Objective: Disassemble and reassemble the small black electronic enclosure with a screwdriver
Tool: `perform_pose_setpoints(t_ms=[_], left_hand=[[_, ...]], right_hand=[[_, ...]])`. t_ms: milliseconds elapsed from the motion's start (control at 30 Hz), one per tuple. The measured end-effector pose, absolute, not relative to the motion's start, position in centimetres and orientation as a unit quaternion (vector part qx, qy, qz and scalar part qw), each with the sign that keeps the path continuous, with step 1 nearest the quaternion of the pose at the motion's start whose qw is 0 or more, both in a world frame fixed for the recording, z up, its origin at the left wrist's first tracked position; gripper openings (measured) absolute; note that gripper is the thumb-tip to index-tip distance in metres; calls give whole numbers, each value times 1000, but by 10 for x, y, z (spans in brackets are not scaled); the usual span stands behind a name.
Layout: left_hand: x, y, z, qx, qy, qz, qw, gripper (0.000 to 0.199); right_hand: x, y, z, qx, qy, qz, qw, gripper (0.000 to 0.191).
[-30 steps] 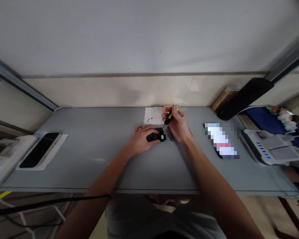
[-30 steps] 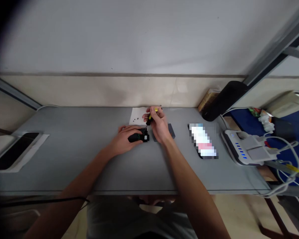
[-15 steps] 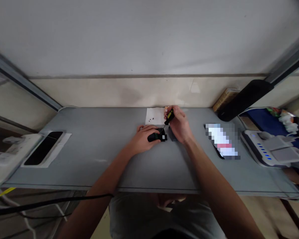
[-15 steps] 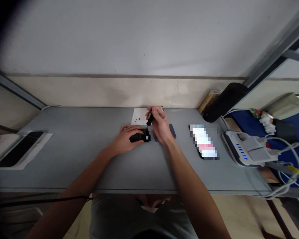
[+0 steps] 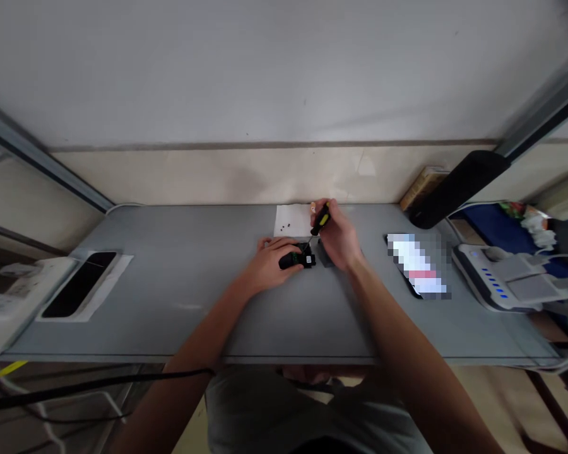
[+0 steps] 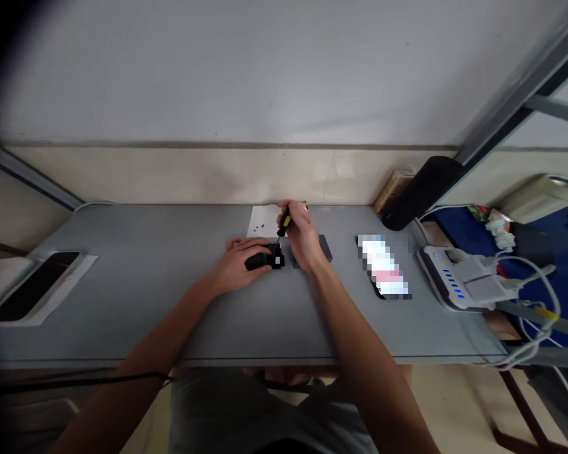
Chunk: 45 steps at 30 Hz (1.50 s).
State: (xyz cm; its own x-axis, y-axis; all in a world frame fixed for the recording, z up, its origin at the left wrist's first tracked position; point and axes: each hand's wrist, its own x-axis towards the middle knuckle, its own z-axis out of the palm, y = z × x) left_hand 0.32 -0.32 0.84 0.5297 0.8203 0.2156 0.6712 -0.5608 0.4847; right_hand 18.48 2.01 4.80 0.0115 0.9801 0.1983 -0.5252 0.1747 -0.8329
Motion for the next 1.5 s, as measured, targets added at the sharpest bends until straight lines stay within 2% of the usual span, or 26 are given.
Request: perform_pose_setpoints(t_ms=[233,567,700,833,967,1133,1300,1500], left_hand=[[2,-3,8,858,429,218,180,20],[1,-1,5,860,425,219,178,19],[1,-1,6,862,423,213,179,19],[1,-2,9,864,422,213,173,19],[1,-2,7,863,421,221,173,20],[0,-2,6,863,421,224,167,20],[0,-2,6,862,424,217,173,19],[0,-1,5,862,423,221,171,18]], right_hand=[[188,19,46,-343,-447,522,641,58],[190,19,49,-310,-432,554,640,45],[192,18,47,-310,-427,557,641,57],[189,20,46,-337,-450,512,649,61],[188,21,49,-326,-424,539,651,56],[193,22,48,-312,-408,565,646,42],[193,23,41,-333,-421,527,659,56],[190,23,44,-325,-443,519,654,56]])
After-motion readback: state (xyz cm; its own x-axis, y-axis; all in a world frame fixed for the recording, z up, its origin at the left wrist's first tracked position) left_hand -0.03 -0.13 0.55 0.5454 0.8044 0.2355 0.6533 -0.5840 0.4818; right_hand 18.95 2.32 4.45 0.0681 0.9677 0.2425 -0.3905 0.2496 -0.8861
